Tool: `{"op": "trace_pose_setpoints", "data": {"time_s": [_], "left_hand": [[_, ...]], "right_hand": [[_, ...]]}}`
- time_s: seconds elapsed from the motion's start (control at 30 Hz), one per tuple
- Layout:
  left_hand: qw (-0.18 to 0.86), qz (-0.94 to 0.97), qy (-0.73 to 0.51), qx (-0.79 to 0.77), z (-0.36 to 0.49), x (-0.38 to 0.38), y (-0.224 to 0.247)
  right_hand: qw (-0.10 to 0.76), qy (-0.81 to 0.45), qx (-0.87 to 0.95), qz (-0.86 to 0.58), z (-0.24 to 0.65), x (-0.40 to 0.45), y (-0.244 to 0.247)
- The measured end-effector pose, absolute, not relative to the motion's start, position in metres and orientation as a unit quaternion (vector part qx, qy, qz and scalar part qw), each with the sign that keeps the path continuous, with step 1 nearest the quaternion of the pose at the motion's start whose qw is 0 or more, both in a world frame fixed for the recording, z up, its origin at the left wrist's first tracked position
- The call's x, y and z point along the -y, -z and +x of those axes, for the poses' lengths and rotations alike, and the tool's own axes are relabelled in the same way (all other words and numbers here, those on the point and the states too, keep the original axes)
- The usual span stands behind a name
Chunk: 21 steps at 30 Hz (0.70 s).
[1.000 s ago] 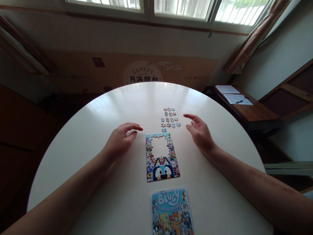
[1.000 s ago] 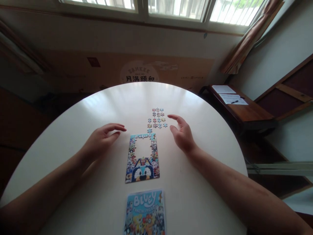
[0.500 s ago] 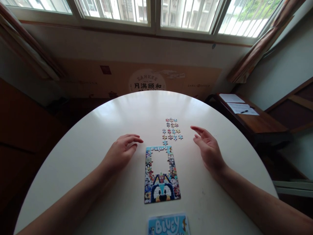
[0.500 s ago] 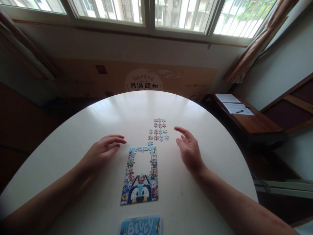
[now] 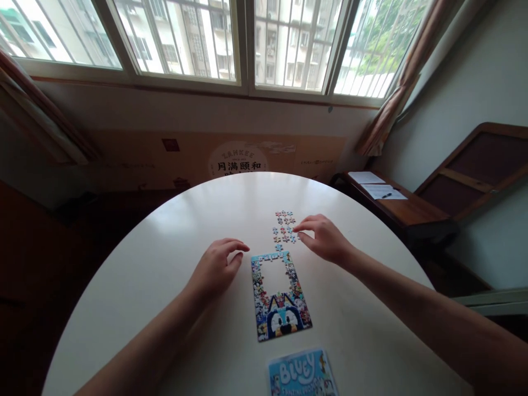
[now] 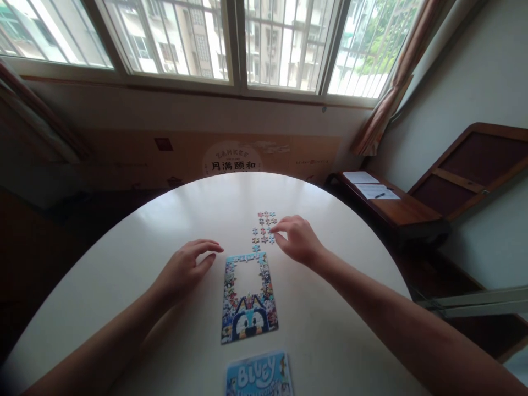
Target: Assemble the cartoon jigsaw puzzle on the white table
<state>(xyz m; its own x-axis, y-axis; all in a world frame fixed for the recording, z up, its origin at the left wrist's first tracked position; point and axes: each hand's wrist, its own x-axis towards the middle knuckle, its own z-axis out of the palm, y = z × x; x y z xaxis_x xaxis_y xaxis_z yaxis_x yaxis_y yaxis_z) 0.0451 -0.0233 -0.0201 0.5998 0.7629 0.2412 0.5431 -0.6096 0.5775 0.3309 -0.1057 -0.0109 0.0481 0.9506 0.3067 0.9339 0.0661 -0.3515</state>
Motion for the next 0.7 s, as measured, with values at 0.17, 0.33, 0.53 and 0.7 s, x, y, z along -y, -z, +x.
{"op": "trace_pose_setpoints", "data": {"time_s": [0.17, 0.33, 0.53, 0.7], "left_hand": [[0.215, 0.883, -0.211, -0.36, 0.044, 0.022, 0.023], [0.198, 0.899, -0.193, -0.339, 0.045, 0.026, 0.021], [0.169, 0.92, -0.166, -0.311, 0.049, 0.033, 0.022], [0.163, 0.923, -0.154, -0.312, 0.051, 0.035, 0.025]], "right_hand": [[0.146, -0.002, 0.662, -0.735, 0.323, 0.05, -0.004], [0.049, -0.013, 0.629, -0.776, 0.314, 0.019, -0.003], [-0.025, -0.005, 0.622, -0.783, 0.302, 0.012, -0.001], [-0.054, -0.019, 0.624, -0.779, 0.294, 0.007, -0.002]]}}
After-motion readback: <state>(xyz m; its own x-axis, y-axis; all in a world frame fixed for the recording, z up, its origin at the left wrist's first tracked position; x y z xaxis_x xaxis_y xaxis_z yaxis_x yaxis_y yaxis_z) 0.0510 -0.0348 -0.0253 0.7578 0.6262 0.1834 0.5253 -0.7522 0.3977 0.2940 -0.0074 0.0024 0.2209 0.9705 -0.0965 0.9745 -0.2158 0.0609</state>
